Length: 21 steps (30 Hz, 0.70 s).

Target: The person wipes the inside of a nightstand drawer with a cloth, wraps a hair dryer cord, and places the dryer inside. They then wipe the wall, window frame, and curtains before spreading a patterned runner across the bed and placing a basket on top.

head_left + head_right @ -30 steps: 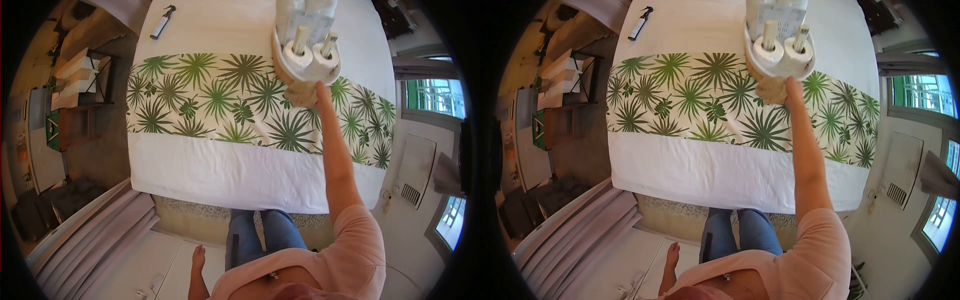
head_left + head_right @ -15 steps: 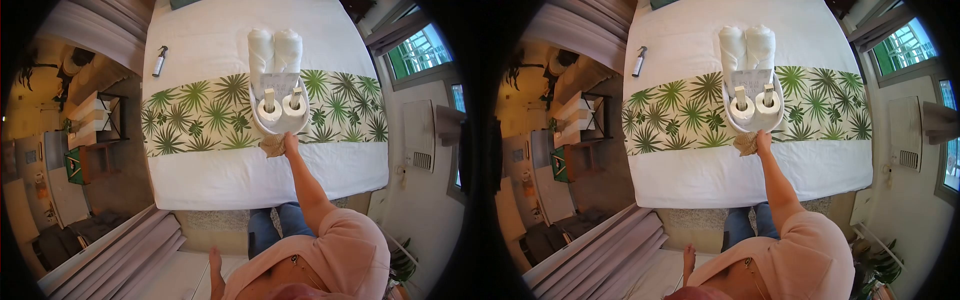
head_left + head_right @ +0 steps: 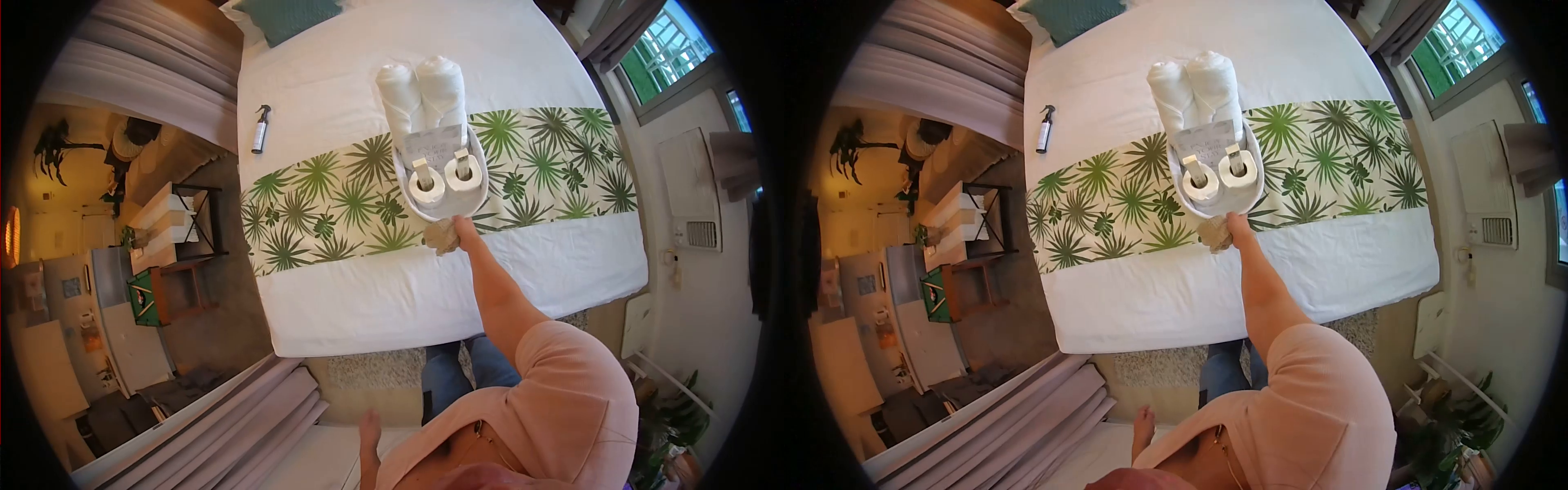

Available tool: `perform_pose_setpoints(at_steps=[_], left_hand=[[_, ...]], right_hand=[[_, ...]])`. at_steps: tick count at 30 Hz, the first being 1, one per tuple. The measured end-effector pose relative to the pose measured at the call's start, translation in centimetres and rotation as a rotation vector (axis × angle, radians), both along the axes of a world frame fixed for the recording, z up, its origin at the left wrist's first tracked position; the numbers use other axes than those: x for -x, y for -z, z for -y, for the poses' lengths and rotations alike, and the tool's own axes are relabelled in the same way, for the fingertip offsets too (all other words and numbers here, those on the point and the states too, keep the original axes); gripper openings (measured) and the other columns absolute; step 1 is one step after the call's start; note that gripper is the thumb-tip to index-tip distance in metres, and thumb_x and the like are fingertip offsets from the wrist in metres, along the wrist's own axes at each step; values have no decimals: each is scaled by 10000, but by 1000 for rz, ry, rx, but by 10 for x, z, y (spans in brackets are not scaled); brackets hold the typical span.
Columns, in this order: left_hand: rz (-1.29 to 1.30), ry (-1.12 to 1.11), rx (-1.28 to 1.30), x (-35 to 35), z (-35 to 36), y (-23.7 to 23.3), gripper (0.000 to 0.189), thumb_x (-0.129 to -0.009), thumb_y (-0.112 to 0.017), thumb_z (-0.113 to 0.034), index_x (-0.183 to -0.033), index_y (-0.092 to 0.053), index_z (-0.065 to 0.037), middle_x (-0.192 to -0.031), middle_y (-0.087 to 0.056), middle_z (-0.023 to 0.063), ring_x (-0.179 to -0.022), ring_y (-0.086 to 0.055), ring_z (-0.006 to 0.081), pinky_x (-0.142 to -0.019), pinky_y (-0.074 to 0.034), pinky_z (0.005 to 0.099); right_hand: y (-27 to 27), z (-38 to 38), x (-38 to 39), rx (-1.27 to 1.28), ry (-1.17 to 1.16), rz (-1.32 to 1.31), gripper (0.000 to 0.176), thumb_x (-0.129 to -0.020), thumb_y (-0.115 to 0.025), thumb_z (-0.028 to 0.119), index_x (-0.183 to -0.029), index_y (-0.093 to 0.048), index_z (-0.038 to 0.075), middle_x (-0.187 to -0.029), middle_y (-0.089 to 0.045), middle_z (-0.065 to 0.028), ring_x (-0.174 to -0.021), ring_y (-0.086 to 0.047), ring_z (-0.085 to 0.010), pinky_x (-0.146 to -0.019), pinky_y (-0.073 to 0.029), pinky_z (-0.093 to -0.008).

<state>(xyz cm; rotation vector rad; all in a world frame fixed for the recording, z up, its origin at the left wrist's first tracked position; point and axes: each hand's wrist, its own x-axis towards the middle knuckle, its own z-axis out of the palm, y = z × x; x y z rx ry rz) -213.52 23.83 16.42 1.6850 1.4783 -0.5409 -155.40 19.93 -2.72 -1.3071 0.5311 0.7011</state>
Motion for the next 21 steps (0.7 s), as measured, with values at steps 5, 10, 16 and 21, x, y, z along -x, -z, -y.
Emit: perform_pose_setpoints(at_steps=[5, 10, 16, 21], left_hand=[[101, 97, -72, -27, -5, -13, 403, -898, -457, -288, -1185, -500, -9, -1171, -536, 203, -1112, -491, 345, -940, -376, 406], [133, 14, -55, -31, -3, -30, 410, -899, -458, -280, -1204, -489, -6, -1190, -531, 189, -1122, -486, 336, -949, -371, 388], [88, -3, -130, -4, 26, -23, 418, -882, -474, -270, -1205, -497, -5, -1179, -538, 200, -1096, -515, 322, -932, -387, 377], [-8, -90, -32, -6, 51, -40, 439, -861, -485, -292, -1199, -504, -12, -1167, -546, 217, -1080, -530, 329, -915, -401, 388]], right_hand=[[0, -15, 1, 43, 27, -68, 614, -750, -506, 116, -1303, -281, -27, -1203, -466, -194, -1029, -497, -315, -858, -425, -364], [21, -5, -5, 88, -157, 17, 516, -756, -554, 183, -1192, -461, -75, -1154, -522, -265, -1025, -536, -338, -860, -422, -361], [1, 20, 1, 370, -567, 300, 493, -858, -514, 397, -1081, -569, -39, -994, -613, -170, -898, -565, -268, -802, -429, -369], [-11, 81, 52, 745, -1529, 958, 410, -774, -524, 236, -1160, -551, 102, -911, -643, -167, -849, -618, -322, -735, -489, -421]])
